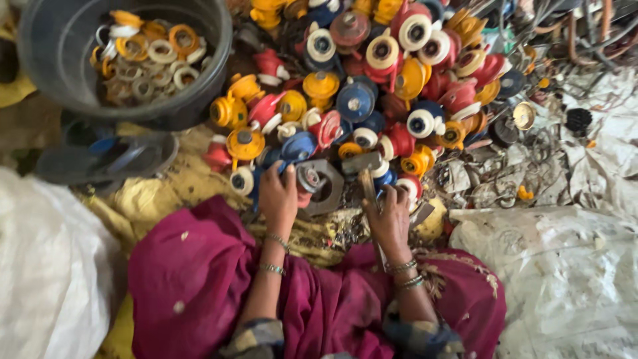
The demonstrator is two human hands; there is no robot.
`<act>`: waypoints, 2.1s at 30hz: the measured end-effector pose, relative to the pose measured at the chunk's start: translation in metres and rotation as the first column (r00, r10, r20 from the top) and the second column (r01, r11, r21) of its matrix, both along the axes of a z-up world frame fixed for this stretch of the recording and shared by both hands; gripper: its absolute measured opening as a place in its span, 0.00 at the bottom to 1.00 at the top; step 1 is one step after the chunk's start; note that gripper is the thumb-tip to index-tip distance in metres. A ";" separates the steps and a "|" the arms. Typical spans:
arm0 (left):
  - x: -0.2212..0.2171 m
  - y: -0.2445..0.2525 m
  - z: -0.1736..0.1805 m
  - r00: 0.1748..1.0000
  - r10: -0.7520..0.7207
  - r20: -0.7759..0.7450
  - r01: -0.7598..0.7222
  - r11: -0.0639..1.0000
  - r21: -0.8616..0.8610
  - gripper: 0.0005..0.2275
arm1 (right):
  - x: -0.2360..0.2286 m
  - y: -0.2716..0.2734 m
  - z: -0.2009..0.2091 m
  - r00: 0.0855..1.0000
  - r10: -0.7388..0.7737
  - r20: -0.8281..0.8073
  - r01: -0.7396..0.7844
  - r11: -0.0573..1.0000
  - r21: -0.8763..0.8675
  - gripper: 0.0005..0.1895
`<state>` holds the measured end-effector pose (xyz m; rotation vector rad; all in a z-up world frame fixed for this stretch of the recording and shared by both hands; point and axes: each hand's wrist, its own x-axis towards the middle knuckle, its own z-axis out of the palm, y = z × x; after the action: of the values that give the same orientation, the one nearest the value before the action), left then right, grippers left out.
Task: The person sits on the floor and uses a hammer to strike small colorful plastic components placed on a metal fixture, separating parts. The person repeatedly picks up components, positions them, strikes them, and discards the separated pieces.
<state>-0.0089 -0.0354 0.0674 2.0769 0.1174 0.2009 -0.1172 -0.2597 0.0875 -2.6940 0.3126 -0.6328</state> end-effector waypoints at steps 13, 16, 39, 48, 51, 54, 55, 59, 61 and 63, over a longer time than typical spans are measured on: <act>0.013 -0.010 -0.012 0.998 0.068 0.007 -0.057 0.887 -0.459 0.18 | 0.311 -0.207 0.095 0.972 0.197 0.125 -0.151 0.941 -0.304 0.26; 0.018 -0.010 -0.010 0.997 0.070 -0.011 -0.065 0.854 -0.517 0.20 | 0.380 -0.259 0.079 0.976 0.214 0.039 -0.194 0.941 -0.278 0.28; 0.026 -0.011 -0.024 0.993 0.111 -0.024 -0.108 0.848 -0.519 0.22 | 0.313 -0.221 0.112 0.953 0.165 0.256 -0.017 0.867 -0.498 0.06; 0.023 -0.007 -0.031 0.992 0.109 0.068 -0.064 0.880 -0.470 0.22 | 0.212 -0.218 0.145 0.876 0.025 0.481 0.057 0.986 -0.155 0.09; 0.020 -0.005 -0.029 0.995 0.082 0.048 -0.051 0.890 -0.453 0.21 | 0.170 -0.208 0.130 0.859 -0.098 0.502 0.048 0.993 0.111 0.05; 0.019 -0.006 -0.026 0.986 0.062 0.157 -0.003 0.935 -0.354 0.21 | 0.126 -0.195 0.103 0.815 -0.274 0.511 -0.024 0.864 0.503 0.06; 0.017 -0.005 -0.025 0.975 0.054 0.215 0.013 0.954 -0.301 0.20 | 0.112 -0.191 0.092 0.785 -0.300 0.542 -0.054 0.838 0.543 0.07; 0.002 -0.004 -0.018 0.928 0.014 0.373 0.063 0.979 -0.192 0.16 | 0.068 -0.172 0.036 0.672 -0.391 0.629 -0.195 0.726 0.659 0.12; -0.006 -0.002 -0.015 0.896 -0.008 0.444 0.071 0.990 -0.126 0.14 | 0.055 -0.171 0.007 0.621 -0.445 0.645 -0.306 0.620 0.722 0.13; -0.013 -0.001 -0.014 0.915 -0.015 0.404 0.061 0.993 -0.100 0.14 | 0.044 -0.182 -0.018 0.573 -0.518 0.635 -0.449 0.450 0.772 0.15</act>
<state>-0.0221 -0.0366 0.0530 1.8837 -0.1603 0.5812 -0.0734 -0.4419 0.0694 -1.0867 0.3097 -1.2290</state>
